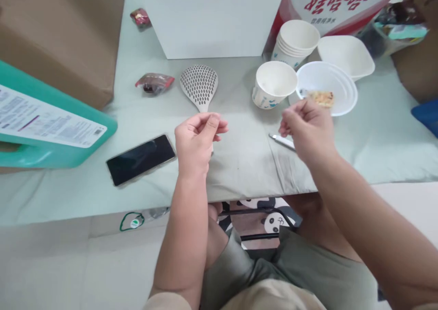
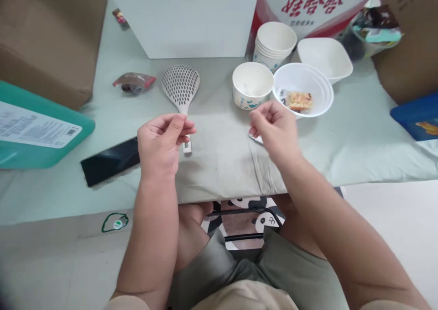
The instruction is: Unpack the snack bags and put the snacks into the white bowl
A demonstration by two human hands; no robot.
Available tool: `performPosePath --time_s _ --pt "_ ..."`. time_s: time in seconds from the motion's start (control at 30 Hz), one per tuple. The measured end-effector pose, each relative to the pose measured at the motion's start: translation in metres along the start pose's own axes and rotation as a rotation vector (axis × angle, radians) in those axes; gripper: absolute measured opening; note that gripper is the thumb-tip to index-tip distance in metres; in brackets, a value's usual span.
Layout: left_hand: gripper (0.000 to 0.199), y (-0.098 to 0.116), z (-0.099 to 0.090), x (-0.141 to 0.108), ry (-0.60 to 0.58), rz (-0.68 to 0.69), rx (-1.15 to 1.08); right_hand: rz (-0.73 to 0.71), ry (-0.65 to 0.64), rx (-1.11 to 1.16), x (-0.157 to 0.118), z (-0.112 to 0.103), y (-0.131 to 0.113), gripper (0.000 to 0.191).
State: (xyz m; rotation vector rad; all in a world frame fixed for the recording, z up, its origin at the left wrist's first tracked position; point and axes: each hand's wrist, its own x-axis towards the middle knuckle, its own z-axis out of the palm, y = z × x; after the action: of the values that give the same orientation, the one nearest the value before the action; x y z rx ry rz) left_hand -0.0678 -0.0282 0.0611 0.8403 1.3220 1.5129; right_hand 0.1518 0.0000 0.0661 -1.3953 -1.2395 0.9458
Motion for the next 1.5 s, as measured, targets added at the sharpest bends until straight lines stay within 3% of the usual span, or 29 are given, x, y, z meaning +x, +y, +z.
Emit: performPosePath --time_s 0.13,0.27,0.43,0.53,0.67,0.8,1.0,1.23,1.4,1.5 --pt "0.042 0.006 -0.014 0.004 0.111 -0.013 -0.007 -0.028 -0.351 -0.128 -0.028 0.05 0.005 0.039" --pt "0.04 0.004 -0.029 0.011 0.263 -0.086 -0.153 -0.121 -0.604 -0.078 -0.024 0.112 0.009 0.018" --pt "0.03 0.005 -0.044 0.022 0.329 -0.199 -0.424 -0.385 -0.595 -0.226 0.013 0.189 0.005 0.019" --pt "0.027 0.008 -0.047 0.029 0.422 -0.217 -0.498 -0.529 -0.576 -0.424 0.041 0.228 -0.004 0.032" --pt "0.025 0.006 -0.044 0.036 0.439 -0.26 -0.503 -0.578 -0.62 -0.707 0.07 0.265 -0.017 0.048" --pt "0.026 0.002 -0.037 0.036 0.405 -0.303 -0.531 -0.572 -0.726 -0.8 0.087 0.287 -0.02 0.059" --pt "0.027 0.006 -0.028 0.03 0.401 -0.316 -0.61 -0.536 -0.741 -0.898 0.091 0.296 -0.015 0.055" --pt "0.022 0.006 -0.029 0.025 0.473 -0.323 -0.592 -0.524 -0.68 -0.939 0.082 0.284 -0.014 0.046" --pt "0.013 0.002 -0.024 0.025 0.431 -0.288 -0.608 -0.584 -0.512 -0.764 0.056 0.233 -0.014 0.044" --pt "0.025 0.001 -0.017 0.023 0.263 -0.274 -0.603 -0.601 -0.271 -0.716 0.027 0.188 -0.008 0.04"
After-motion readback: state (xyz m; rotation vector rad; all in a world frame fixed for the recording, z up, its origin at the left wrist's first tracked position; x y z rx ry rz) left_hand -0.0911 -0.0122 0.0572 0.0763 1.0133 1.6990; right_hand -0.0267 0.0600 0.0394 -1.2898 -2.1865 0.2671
